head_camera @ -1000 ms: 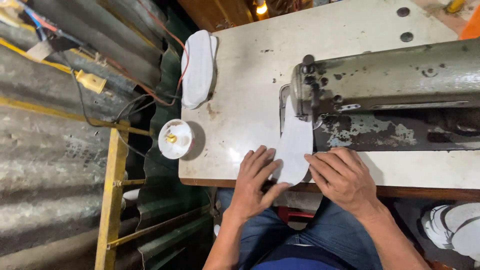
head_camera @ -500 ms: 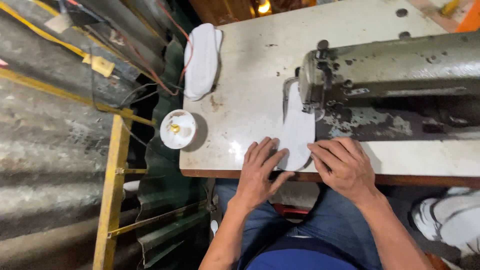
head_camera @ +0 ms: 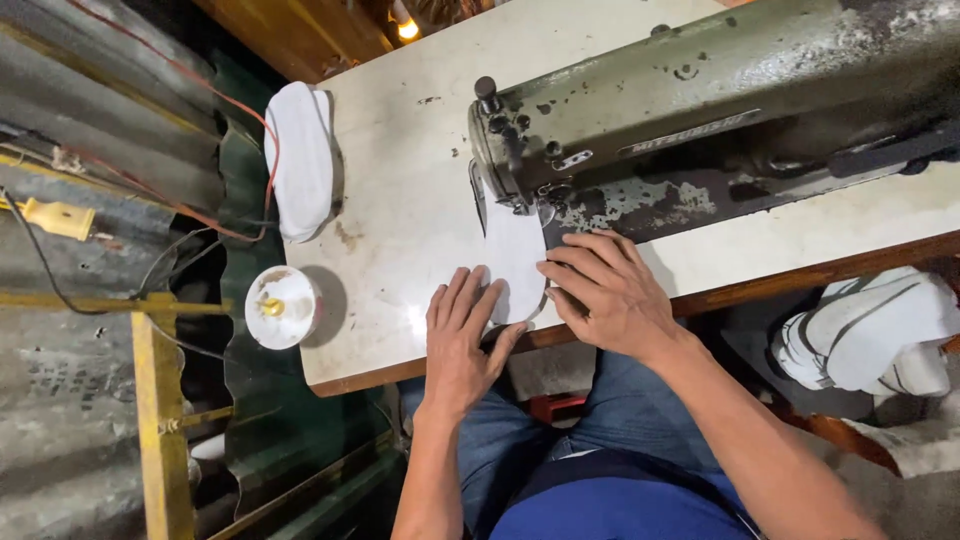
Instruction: Stitching the edges of shoe insoles using an industrial sewing machine
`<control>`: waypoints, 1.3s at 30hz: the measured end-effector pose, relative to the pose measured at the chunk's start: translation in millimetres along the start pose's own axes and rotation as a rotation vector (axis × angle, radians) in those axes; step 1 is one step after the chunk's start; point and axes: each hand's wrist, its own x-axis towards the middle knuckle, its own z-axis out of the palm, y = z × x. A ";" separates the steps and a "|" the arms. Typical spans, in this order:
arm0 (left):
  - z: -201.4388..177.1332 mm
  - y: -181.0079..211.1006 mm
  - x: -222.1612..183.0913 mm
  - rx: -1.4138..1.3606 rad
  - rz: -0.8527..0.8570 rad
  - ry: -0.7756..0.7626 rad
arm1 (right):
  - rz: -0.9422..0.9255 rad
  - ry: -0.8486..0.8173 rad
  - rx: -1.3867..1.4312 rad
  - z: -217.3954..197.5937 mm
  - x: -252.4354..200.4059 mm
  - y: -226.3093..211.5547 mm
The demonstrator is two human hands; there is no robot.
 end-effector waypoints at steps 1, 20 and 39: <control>0.0 -0.1 0.9 -0.001 0.002 -0.002 | 0.003 0.001 -0.001 -0.7 -0.2 0.5; 1.7 -6.8 16.8 0.071 -0.015 -0.035 | 0.046 -0.090 -0.029 -3.7 3.5 1.3; 2.8 -17.0 31.2 0.069 0.001 -0.085 | 0.154 -0.200 -0.109 -4.2 8.0 -1.6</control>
